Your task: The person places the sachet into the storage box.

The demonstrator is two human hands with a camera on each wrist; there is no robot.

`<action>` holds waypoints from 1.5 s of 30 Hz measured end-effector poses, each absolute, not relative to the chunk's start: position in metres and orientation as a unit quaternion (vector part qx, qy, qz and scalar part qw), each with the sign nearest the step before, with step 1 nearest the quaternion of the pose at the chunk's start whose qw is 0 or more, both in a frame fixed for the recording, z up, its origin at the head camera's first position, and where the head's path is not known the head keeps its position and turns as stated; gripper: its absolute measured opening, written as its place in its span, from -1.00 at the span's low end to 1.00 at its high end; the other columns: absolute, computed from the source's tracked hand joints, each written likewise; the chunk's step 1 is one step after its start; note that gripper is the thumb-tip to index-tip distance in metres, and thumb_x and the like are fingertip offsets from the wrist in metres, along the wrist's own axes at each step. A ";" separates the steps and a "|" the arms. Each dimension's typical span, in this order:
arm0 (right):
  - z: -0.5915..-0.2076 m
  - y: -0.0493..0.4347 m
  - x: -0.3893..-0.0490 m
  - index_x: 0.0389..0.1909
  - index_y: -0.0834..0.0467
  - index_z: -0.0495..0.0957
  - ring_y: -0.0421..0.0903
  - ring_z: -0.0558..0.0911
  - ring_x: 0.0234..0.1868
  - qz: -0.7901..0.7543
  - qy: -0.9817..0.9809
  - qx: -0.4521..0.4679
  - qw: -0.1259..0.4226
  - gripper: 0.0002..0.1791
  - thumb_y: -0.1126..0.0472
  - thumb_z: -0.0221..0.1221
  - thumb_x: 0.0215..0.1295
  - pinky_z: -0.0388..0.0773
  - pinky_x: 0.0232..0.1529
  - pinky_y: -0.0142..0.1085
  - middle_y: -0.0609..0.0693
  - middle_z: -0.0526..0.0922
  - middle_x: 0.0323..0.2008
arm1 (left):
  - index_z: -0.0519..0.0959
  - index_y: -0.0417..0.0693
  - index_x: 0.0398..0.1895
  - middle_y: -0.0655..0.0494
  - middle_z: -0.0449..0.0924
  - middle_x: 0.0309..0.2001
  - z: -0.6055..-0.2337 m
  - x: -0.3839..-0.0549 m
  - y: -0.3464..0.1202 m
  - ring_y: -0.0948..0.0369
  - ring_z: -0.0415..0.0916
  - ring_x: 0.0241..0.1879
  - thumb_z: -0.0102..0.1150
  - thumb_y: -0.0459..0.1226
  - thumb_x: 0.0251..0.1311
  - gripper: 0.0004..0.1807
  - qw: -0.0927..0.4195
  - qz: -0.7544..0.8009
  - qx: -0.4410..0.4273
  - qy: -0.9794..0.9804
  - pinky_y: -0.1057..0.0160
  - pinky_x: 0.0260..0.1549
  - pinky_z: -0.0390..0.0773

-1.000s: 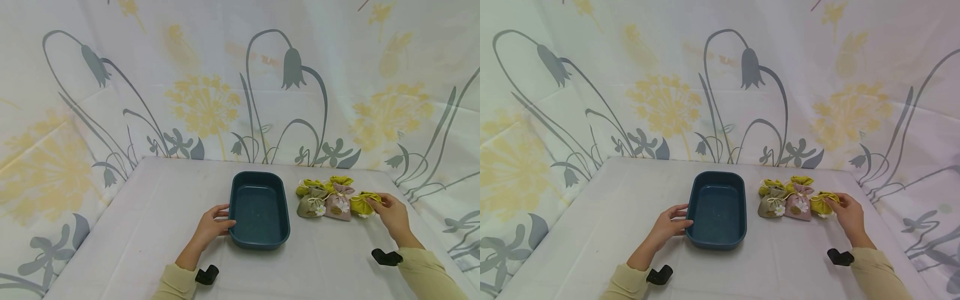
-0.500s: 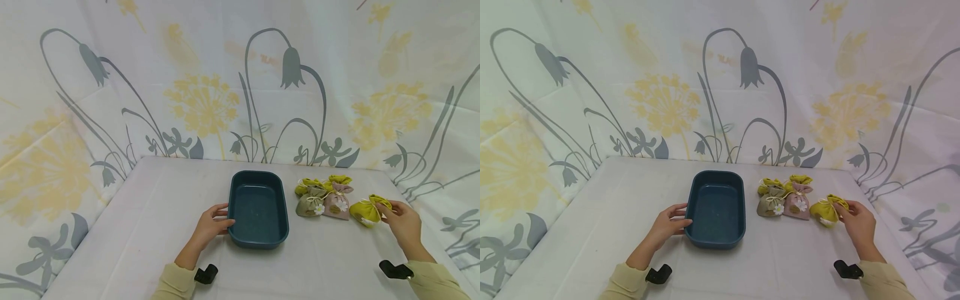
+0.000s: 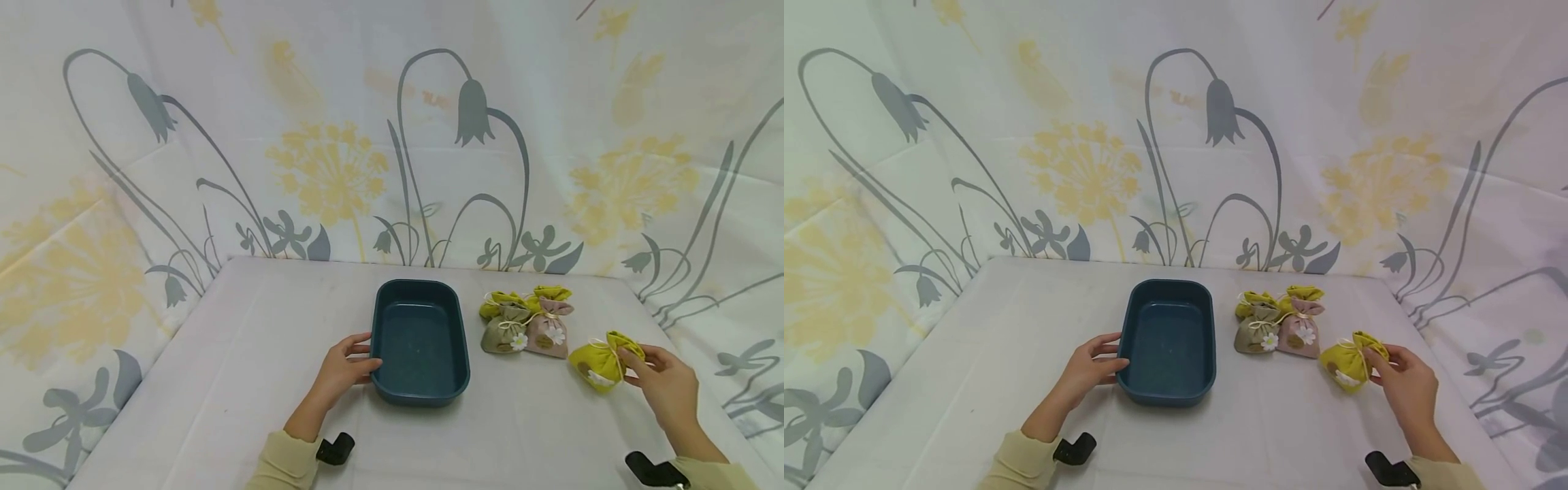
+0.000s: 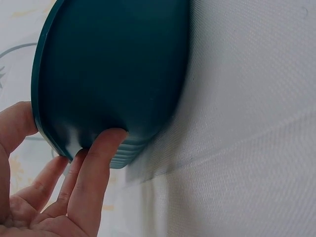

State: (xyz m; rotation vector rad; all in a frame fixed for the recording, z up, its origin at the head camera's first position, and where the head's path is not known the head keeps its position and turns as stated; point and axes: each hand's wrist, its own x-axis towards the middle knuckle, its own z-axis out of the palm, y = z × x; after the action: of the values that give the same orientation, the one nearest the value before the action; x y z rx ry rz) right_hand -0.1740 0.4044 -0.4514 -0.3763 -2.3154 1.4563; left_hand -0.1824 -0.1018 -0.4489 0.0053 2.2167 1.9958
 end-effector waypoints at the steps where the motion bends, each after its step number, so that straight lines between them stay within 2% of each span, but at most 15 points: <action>1: -0.444 0.396 -0.169 -0.21 0.21 0.51 -0.47 0.56 -0.47 0.514 -0.825 -0.139 0.187 -0.71 0.08 0.25 0.19 0.61 -0.52 -0.37 -0.44 0.53 -0.48 | 0.34 -0.21 0.24 -0.25 0.42 0.04 -0.449 -0.183 -0.102 0.01 0.54 -0.09 0.33 -0.32 0.05 -0.35 0.079 0.666 0.001 0.741 0.14 -0.32 0.64; 7: -0.418 0.367 -0.149 -0.31 0.14 0.52 -0.48 0.55 -0.49 0.520 -0.822 -0.136 0.188 -0.87 0.17 0.22 0.22 0.60 -0.54 -0.42 -0.47 0.51 -0.51 | 0.33 -0.23 0.25 -0.26 0.42 0.05 -0.450 -0.182 -0.102 0.00 0.54 -0.09 0.32 -0.33 0.05 -0.34 0.080 0.668 0.002 0.740 0.12 -0.32 0.64; 12: -0.414 0.355 -0.141 -0.23 0.31 0.50 -0.49 0.55 -0.48 0.503 -0.834 -0.132 0.186 -0.71 0.15 0.22 0.23 0.60 -0.52 -0.40 -0.47 0.50 -0.50 | 0.30 -0.27 0.26 -0.31 0.40 0.06 -0.445 -0.181 -0.102 -0.03 0.53 -0.08 0.29 -0.37 0.07 -0.34 0.084 0.671 0.006 0.737 0.10 -0.31 0.64; 20: -0.411 0.335 -0.138 -0.16 0.41 0.50 -0.48 0.56 -0.45 0.488 -0.846 -0.097 0.190 -0.61 0.12 0.23 0.23 0.61 -0.52 -0.39 -0.46 0.52 -0.45 | 0.29 -0.35 0.25 -0.37 0.38 0.06 -0.416 -0.165 -0.099 -0.05 0.53 -0.08 0.24 -0.41 0.10 -0.38 0.087 0.666 0.009 0.741 0.09 -0.28 0.63; 23: -0.414 0.330 -0.140 -0.14 0.44 0.49 -0.46 0.58 -0.43 0.493 -0.845 -0.083 0.191 -0.58 0.13 0.23 0.22 0.61 -0.52 -0.38 -0.39 0.56 -0.42 | 0.29 -0.35 0.25 -0.37 0.38 0.06 -0.413 -0.163 -0.098 -0.05 0.53 -0.08 0.23 -0.41 0.11 -0.39 0.087 0.667 0.009 0.740 0.09 -0.27 0.62; 29: -0.419 0.319 -0.150 -0.15 0.37 0.54 -0.38 0.61 -0.40 0.519 -0.833 -0.057 0.185 -0.65 0.15 0.23 0.22 0.61 -0.50 -0.38 -0.12 0.64 -0.32 | 0.29 -0.34 0.25 -0.37 0.38 0.05 -0.430 -0.174 -0.101 -0.05 0.53 -0.09 0.25 -0.42 0.08 -0.37 0.086 0.675 0.006 0.733 0.04 -0.27 0.62; 32: -0.417 0.306 -0.154 -0.13 0.38 0.53 -0.33 0.62 -0.39 0.520 -0.832 -0.049 0.185 -0.62 0.13 0.23 0.23 0.63 -0.49 -0.34 -0.09 0.64 -0.31 | 0.30 -0.30 0.26 -0.33 0.39 0.05 -0.440 -0.179 -0.102 -0.03 0.54 -0.09 0.28 -0.40 0.07 -0.36 0.084 0.675 0.000 0.733 0.05 -0.29 0.63; 35: -0.433 0.306 -0.167 -0.10 0.33 0.54 -0.29 0.64 -0.35 0.525 -0.829 -0.038 0.187 -0.59 0.07 0.24 0.21 0.63 -0.46 -0.31 -0.11 0.65 -0.29 | 0.31 -0.28 0.26 -0.30 0.41 0.05 -0.444 -0.181 -0.102 -0.01 0.54 -0.09 0.29 -0.39 0.06 -0.35 0.082 0.673 -0.004 0.735 0.06 -0.29 0.63; 37: -0.456 0.312 -0.181 -0.10 0.23 0.57 -0.25 0.65 -0.34 0.532 -0.823 -0.029 0.194 -0.61 0.03 0.26 0.18 0.63 -0.46 -0.31 -0.11 0.66 -0.27 | 0.31 -0.29 0.25 -0.31 0.40 0.05 -0.445 -0.181 -0.102 -0.03 0.54 -0.09 0.28 -0.40 0.07 -0.36 0.084 0.672 -0.004 0.735 0.04 -0.29 0.62; 40: -0.488 0.322 -0.205 -0.08 0.16 0.58 -0.18 0.66 -0.31 0.539 -0.818 -0.013 0.201 -0.61 0.00 0.27 0.15 0.63 -0.47 -0.30 -0.03 0.66 -0.20 | 0.30 -0.32 0.25 -0.34 0.40 0.05 -0.446 -0.182 -0.102 -0.05 0.53 -0.09 0.26 -0.42 0.07 -0.37 0.087 0.675 -0.002 0.733 0.01 -0.27 0.61; 45: -0.502 0.315 -0.227 -0.07 0.08 0.59 -0.08 0.66 -0.32 0.551 -0.809 0.003 0.207 -0.60 -0.04 0.28 0.12 0.64 -0.48 -0.25 0.02 0.64 -0.19 | 0.30 -0.29 0.26 -0.31 0.40 0.05 -0.445 -0.181 -0.102 -0.02 0.53 -0.08 0.28 -0.40 0.07 -0.35 0.086 0.680 -0.001 0.728 0.05 -0.28 0.62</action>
State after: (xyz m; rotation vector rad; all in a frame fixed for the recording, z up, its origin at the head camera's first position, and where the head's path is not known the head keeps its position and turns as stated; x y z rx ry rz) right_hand -0.2274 0.3152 -0.5023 0.0088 -2.2524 1.5337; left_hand -0.1808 -0.1017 -0.4449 -0.0019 2.1700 2.0276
